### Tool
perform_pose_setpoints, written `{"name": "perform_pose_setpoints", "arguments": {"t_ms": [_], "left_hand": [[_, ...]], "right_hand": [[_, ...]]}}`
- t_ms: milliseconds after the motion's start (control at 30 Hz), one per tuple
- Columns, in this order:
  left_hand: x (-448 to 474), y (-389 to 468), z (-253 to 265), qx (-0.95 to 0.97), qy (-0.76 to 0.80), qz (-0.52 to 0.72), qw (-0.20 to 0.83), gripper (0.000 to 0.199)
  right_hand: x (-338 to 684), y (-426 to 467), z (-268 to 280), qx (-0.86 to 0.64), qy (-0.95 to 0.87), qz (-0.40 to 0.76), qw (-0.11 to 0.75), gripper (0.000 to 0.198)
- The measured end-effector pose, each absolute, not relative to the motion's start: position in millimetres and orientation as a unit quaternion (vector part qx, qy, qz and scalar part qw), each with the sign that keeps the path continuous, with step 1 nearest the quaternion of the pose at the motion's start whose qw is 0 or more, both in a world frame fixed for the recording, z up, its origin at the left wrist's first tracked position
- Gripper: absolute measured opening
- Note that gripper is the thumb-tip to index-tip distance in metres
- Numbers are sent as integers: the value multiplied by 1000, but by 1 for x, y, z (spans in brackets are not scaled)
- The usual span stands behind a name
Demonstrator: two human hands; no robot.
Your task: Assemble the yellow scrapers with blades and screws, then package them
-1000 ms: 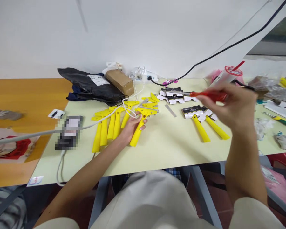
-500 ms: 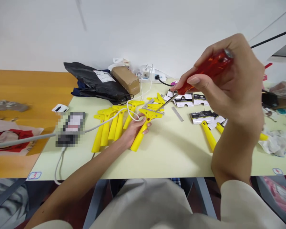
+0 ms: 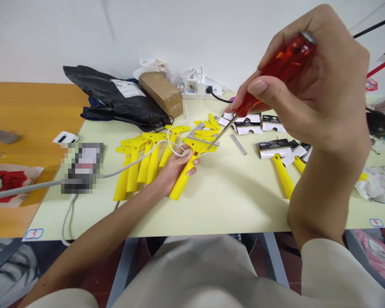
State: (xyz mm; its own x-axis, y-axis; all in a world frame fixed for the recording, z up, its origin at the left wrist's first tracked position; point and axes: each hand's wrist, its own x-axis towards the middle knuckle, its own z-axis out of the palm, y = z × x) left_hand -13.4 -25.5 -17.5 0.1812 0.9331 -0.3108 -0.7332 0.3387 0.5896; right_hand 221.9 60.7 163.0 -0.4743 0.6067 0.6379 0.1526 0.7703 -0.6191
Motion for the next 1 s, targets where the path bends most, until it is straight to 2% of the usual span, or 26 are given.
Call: {"name": "perform_pose_setpoints", "arguments": {"t_ms": [200,333,500,600,733,1000], "left_hand": [[-14,-25,-23,156,312,554,756,38],[-14,-25,-24,145,315,557,755,38],[-13,-23,-23,117,315,567,752,38],[-14,-24,-21,118,315,571,749,38],[-15,-26,-20,134,314,574,744,38],[-18,-25,-25,150,326,579,732,53]], "right_hand": [[224,64,160,-216,-840,245,432,43],[216,66,157,-186,-847,213,450,45],[213,67,157,-155,-880,253,371,65],[215,66,157,-166,-859,256,410,57],[216,67,153,-149,-853,194,462,51],[216,67,153,-161,-869,180,431,47]]}}
